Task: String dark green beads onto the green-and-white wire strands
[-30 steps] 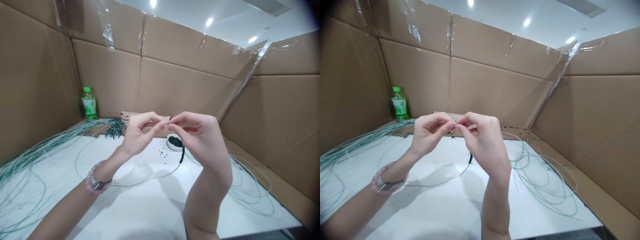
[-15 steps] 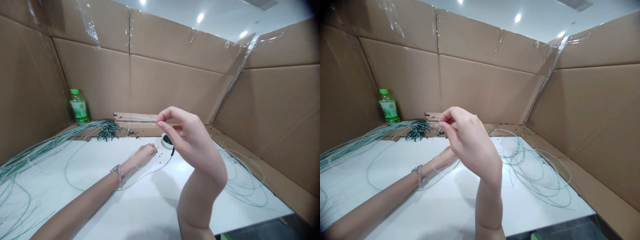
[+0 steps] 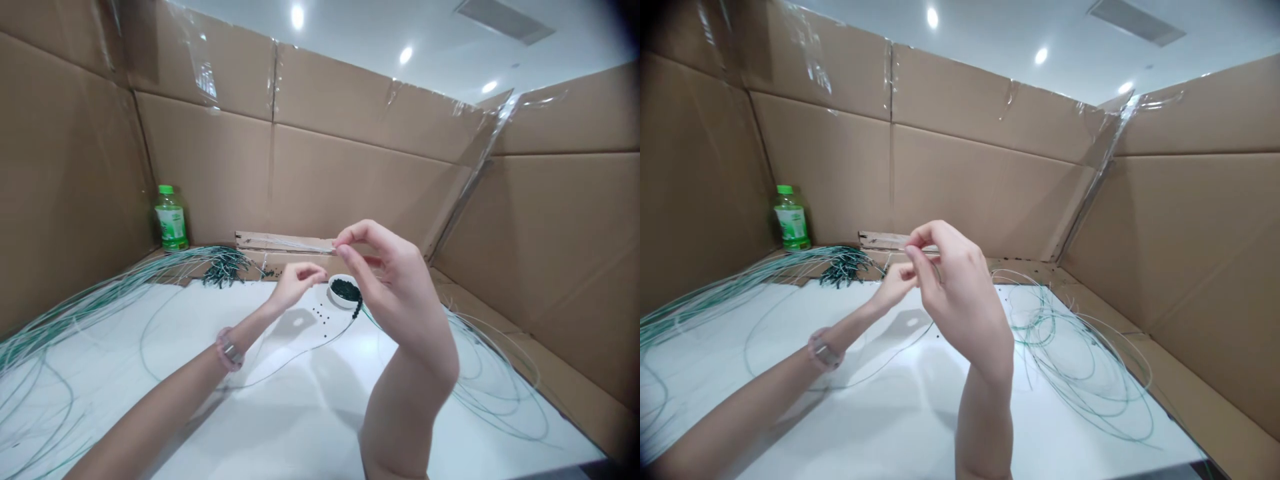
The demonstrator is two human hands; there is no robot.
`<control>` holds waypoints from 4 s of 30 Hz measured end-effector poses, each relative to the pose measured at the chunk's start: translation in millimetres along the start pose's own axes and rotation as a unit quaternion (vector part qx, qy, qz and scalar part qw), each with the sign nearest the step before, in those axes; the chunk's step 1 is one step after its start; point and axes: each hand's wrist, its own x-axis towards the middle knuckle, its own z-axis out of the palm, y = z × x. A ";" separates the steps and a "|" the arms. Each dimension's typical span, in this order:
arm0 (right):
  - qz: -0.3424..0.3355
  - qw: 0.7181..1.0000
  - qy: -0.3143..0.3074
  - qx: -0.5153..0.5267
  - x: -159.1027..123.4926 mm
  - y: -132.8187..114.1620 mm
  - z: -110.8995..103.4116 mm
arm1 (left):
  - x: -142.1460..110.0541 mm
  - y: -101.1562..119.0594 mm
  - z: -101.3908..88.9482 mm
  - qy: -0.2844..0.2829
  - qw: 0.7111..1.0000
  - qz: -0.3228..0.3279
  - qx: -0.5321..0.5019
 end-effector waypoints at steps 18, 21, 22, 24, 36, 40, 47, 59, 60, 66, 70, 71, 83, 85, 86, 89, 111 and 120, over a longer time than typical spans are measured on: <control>-0.071 0.987 0.115 0.091 -3.8 -19.8 49.5 | -37.6 121.6 -12.4 0.062 0.964 0.109 -0.236; -0.075 0.987 0.118 0.082 -4.5 -20.1 49.3 | -38.6 122.1 -12.4 0.054 0.964 0.119 -0.231; -0.076 0.986 0.121 0.083 -4.5 -20.3 49.5 | -38.8 121.7 -12.4 0.053 0.965 0.119 -0.228; -0.077 0.985 0.126 0.089 -4.4 -20.8 49.9 | -39.2 120.7 -12.6 0.053 0.967 0.119 -0.218; -0.061 0.982 0.122 0.127 -3.5 -19.6 48.5 | -40.1 120.0 -13.8 0.062 0.968 0.146 -0.194; -0.066 0.983 0.125 0.115 -3.9 -20.4 47.9 | -41.8 121.5 -14.0 0.062 0.972 0.151 -0.169; -0.095 0.988 0.079 0.089 -5.3 -19.7 44.4 | -41.2 126.6 -15.2 0.093 0.969 0.142 -0.178; -0.105 0.989 0.079 0.062 -6.2 -22.4 46.0 | -43.5 121.0 -15.8 0.105 0.967 0.178 -0.149; -0.108 0.989 0.079 0.063 -6.1 -22.7 46.2 | -43.6 120.6 -15.5 0.105 0.967 0.182 -0.146; -0.119 0.988 0.083 0.057 -6.0 -22.3 47.3 | -44.0 119.8 -14.8 0.103 0.963 0.193 -0.160; -0.134 0.985 0.089 0.058 -5.2 -20.6 47.9 | -44.6 118.7 -14.5 0.097 0.962 0.197 -0.164; -0.136 0.985 0.091 0.058 -5.1 -20.4 47.9 | -44.7 118.3 -14.3 0.096 0.961 0.200 -0.165; -0.119 0.985 0.110 0.056 -5.3 -19.8 48.2 | -42.0 120.2 -11.4 0.092 0.956 0.155 -0.233; -0.103 0.984 0.126 0.076 -4.6 -18.3 48.6 | -41.0 120.5 -11.2 0.084 0.950 0.135 -0.270; -0.097 0.983 0.135 0.081 -4.3 -17.8 48.9 | -40.9 120.6 -10.9 0.076 0.948 0.127 -0.282; -0.098 0.982 0.146 0.071 -3.9 -17.5 51.0 | -41.9 121.6 -9.4 0.049 0.949 0.113 -0.292; -0.131 0.975 0.174 0.052 -6.5 -23.1 51.6 | -45.3 119.0 -12.2 0.043 0.958 0.207 -0.193; -0.133 0.972 0.182 0.072 -5.8 -26.5 48.7 | -48.4 116.9 -4.8 0.093 0.959 0.188 -0.191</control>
